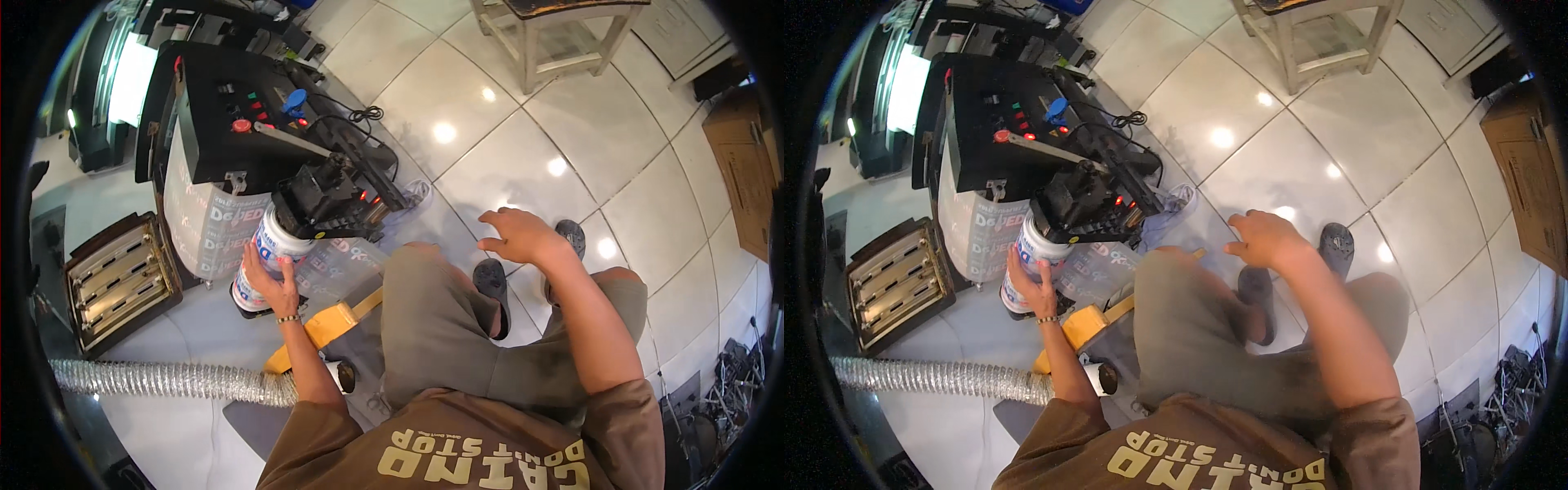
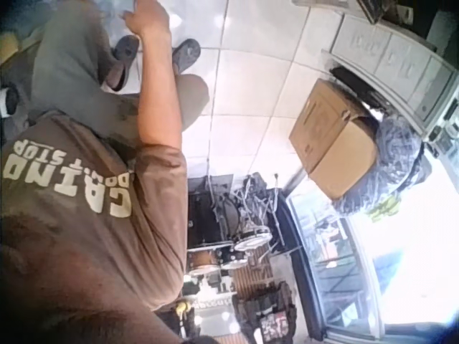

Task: The person aligns a transparent film over a printed surface on a large cylindrical roller, uses scissors to cut the film, and then operates the control panel of the machine.

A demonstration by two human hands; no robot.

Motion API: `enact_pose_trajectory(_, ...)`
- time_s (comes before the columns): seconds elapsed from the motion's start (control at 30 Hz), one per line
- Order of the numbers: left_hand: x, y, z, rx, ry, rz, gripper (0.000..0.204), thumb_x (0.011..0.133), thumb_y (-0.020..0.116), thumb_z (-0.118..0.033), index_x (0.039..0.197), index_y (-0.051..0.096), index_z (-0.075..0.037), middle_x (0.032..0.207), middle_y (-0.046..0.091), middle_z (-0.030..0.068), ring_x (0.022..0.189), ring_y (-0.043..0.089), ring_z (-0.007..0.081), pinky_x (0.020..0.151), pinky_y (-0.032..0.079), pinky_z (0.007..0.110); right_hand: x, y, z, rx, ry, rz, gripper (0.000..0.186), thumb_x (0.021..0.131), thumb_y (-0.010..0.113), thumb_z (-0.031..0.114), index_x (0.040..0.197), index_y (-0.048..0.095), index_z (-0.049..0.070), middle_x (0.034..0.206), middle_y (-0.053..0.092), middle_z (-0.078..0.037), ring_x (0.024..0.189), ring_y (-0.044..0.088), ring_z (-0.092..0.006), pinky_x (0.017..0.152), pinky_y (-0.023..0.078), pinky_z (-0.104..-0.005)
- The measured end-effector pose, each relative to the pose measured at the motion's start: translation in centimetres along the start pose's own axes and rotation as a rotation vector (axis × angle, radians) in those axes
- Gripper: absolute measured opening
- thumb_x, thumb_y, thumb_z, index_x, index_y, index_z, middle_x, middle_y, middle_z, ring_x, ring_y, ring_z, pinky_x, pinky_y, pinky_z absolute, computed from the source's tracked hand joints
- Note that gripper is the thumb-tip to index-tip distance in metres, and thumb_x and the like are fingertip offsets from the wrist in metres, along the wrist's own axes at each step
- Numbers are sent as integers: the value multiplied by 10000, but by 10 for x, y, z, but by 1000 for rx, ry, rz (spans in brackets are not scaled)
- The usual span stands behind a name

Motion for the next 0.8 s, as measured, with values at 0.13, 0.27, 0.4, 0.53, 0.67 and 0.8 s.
enact_pose_trajectory(0.13,-1,-4,2,-33,-25,-27,747,832,713,-331,1434,416,-5,1497,395,202,1384,340,388,1157,204,511,0,0,-8,2,-1,-15,530,909,632,405,1305,548,63,1183,620,-196,1121,578,-364,942,469,-446)
enact_pose_trajectory(0.27,-1,-6,4,-19,-39,-31,736,823,724,-322,1421,431,-7,1489,400,202,1371,350,393,1150,215,510,0,-2,-10,-26,12,-33,541,910,638,412,1311,545,61,1197,615,-200,1135,575,-364,946,472,-445)
enact_pose_trajectory(0.4,-1,-6,2,-11,-43,-47,726,814,736,-332,1401,457,-9,1465,424,202,1358,367,387,1136,237,505,4,-2,-8,6,42,6,560,907,627,430,1325,539,68,1249,600,-187,1185,555,-355,983,464,-439)
enact_pose_trajectory(0.53,-1,-6,4,-22,-55,-45,734,807,742,-342,1401,461,-13,1456,431,201,1352,375,382,1132,243,499,11,1,-13,5,52,30,561,911,624,434,1325,538,65,1252,599,-192,1180,556,-360,980,464,-443)
enact_pose_trajectory(0.67,-1,-6,4,-42,-57,-54,727,806,741,-335,1398,464,-18,1452,435,199,1345,382,382,1129,245,499,14,2,-17,8,37,10,564,910,626,438,1321,538,62,1218,614,-201,1165,562,-365,969,468,-450)
enact_pose_trajectory(0.8,1,-7,1,-34,-37,-47,717,804,743,-317,1394,467,-16,1444,442,201,1340,386,385,1128,245,500,15,2,-21,7,55,19,557,910,631,431,1315,540,59,1164,636,-201,1144,574,-368,950,475,-456)
Point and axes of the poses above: each hand's wrist, its own x-axis towards the middle knuckle, its own y-axis out of the palm, z = x × y, the point moved 3 cm from there along x, towards the middle knuckle
